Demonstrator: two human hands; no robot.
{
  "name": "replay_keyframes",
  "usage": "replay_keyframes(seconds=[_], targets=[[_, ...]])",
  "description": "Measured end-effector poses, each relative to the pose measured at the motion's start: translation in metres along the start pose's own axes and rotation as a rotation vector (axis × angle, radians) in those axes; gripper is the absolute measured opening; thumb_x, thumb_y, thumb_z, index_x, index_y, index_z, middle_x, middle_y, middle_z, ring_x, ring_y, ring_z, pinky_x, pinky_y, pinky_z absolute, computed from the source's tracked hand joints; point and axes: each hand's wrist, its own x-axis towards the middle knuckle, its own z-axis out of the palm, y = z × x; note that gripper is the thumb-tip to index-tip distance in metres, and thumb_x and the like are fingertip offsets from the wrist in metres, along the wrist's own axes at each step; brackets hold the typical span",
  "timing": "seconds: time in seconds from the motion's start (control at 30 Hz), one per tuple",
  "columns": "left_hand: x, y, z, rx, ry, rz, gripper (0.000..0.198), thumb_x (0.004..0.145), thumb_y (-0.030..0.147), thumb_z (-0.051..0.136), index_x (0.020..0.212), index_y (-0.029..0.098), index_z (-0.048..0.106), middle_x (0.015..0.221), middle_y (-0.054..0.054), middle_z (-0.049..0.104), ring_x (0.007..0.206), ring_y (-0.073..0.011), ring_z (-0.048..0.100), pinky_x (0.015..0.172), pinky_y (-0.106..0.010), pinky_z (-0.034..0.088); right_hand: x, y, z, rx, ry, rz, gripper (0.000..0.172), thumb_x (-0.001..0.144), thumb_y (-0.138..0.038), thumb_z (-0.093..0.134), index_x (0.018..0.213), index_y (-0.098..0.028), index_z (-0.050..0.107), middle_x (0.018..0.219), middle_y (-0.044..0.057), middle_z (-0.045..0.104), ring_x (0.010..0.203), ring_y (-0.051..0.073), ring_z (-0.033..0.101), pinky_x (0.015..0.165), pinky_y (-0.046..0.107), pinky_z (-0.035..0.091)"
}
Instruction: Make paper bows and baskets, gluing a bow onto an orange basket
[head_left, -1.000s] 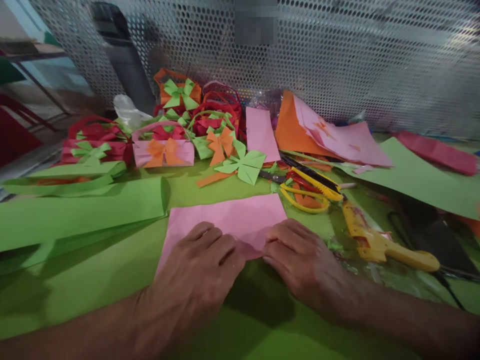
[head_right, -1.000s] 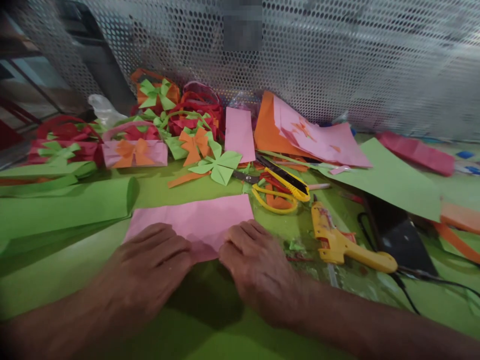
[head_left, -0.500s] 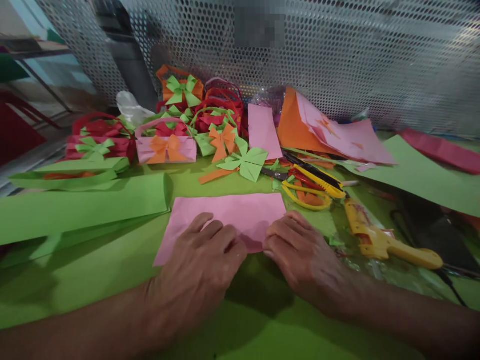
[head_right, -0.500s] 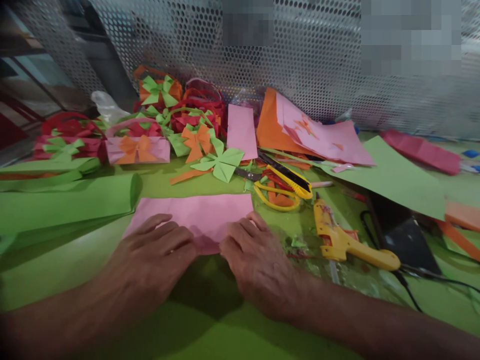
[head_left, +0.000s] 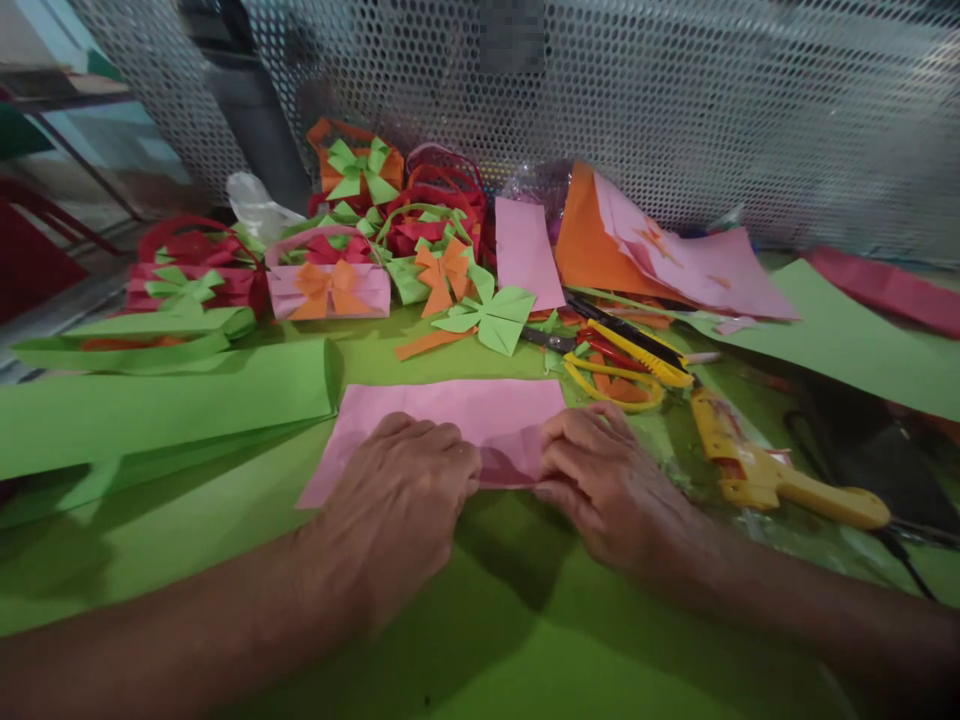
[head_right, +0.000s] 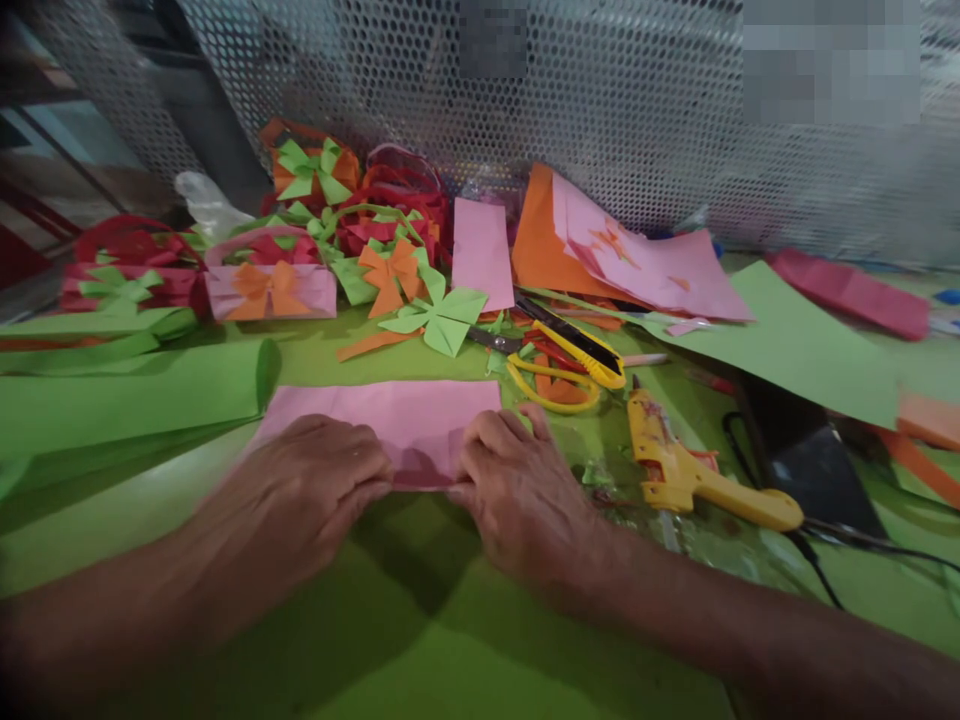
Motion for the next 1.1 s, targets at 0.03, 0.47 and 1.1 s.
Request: replay_keyframes(seconds=[0.03,0.47,1.1], targets=[[0.000,-0.001,0.000,-0.006,0.004,-0.001,0.027,0.083,0.004,0.039,0.065,0.016,0.054,0.061,-0.001,0.052,0.058,-0.0165,0.045,0.064,-0.035,0.036,0.000,0.001,0.000,0.010,-0.006,-0.004,0.012,0.086,-0.014,0.053,0.074,-0.015,0.055,0.084,0.006,0.058,0.082,0.020,0.051,0.080,0.042,0.032],[0.008,0.008,-0.009,0.128,-0.086,-0.024,0.026,0.087,0.008,0.041,0.066,0.017,0.054,0.064,-0.001,0.054,0.060,-0.0177,0.048,0.067,-0.036,0.036,0.004,-0.003,-0.001,-0.097,-0.044,0.091,0.018,0.085,-0.012,0.046,0.069,-0.016,0.054,0.081,0.006,0.056,0.079,0.020,0.051,0.080,0.044,0.034],[0.007,0.010,-0.003,0.106,0.073,0.079,0.018,0.083,0.008,0.044,0.081,0.018,0.059,0.064,-0.001,0.060,0.060,-0.0193,0.054,0.073,-0.040,0.037,0.011,-0.004,-0.004,-0.122,-0.056,0.156,0.018,0.073,-0.007,0.056,0.059,-0.018,0.053,0.078,0.003,0.058,0.075,0.019,0.051,0.075,0.040,0.035]])
